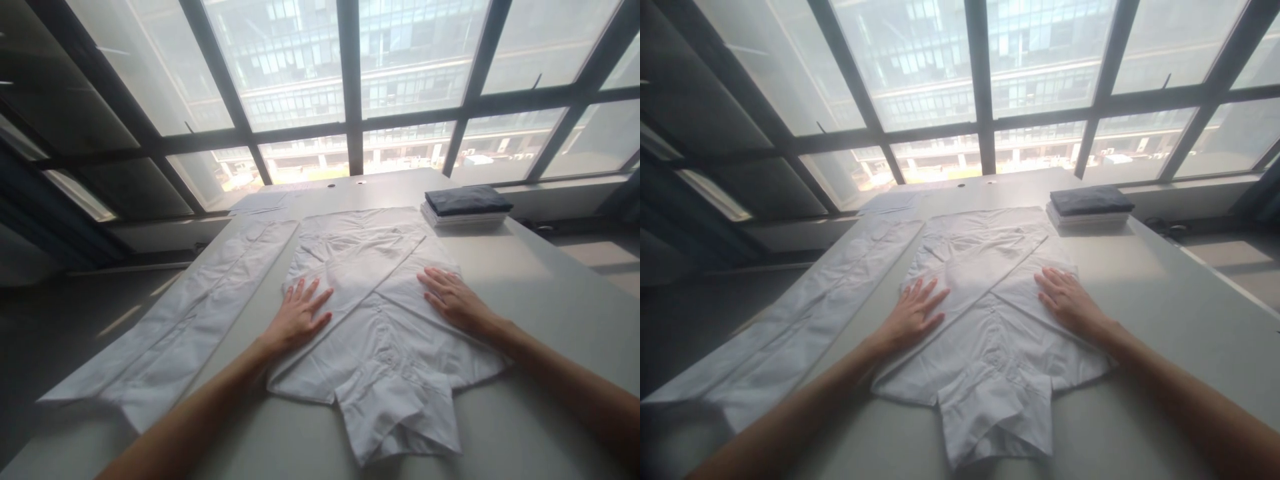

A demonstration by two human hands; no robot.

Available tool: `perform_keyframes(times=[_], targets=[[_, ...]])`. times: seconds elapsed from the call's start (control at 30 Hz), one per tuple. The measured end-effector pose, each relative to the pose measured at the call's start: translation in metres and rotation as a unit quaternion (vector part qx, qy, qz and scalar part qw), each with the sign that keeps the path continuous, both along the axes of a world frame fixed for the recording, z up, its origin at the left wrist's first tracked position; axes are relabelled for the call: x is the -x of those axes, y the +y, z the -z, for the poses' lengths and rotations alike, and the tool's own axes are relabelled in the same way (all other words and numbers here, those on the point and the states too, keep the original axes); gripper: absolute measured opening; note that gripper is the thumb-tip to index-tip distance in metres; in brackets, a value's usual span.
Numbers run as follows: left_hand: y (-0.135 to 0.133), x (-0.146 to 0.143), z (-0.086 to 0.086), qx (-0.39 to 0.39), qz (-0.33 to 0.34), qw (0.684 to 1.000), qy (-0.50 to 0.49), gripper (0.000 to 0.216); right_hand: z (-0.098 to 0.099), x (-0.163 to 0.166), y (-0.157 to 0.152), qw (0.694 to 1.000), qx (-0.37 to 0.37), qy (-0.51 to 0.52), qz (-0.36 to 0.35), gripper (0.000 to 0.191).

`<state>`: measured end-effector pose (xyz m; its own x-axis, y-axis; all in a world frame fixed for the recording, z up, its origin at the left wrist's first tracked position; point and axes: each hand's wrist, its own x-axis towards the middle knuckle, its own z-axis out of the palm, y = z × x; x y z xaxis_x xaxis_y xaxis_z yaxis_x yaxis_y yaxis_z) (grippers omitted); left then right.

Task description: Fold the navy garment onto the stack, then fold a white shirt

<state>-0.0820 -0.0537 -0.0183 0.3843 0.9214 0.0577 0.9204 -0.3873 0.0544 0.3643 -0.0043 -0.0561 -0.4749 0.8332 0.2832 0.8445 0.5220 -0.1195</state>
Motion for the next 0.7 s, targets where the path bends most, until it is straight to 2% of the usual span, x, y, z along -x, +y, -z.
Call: perform_keyframes(times=[0.23,0.37,0.53,0.7], targets=[[0.045,-0.003,0.0,0.001,-0.024,1.0,0.002,0.063,-0.008,0.007,0.051,1.0,0.006,-0.022,-0.008,0.055],[0.066,-0.003,0.002,-0.03,-0.07,0.997,-0.002,0.086,-0.013,0.012,0.072,0.999,-0.002,-0.039,-0.006,0.054],[0.068,-0.001,0.002,-0.004,-0.057,0.998,0.025,0.086,-0.008,0.01,0.074,0.999,-0.01,-0.037,-0.01,0.053],[0.062,-0.007,-0.007,-0.035,-0.02,0.999,0.023,0.075,-0.007,0.009,0.074,1.0,-0.015,-0.006,-0.012,0.05]])
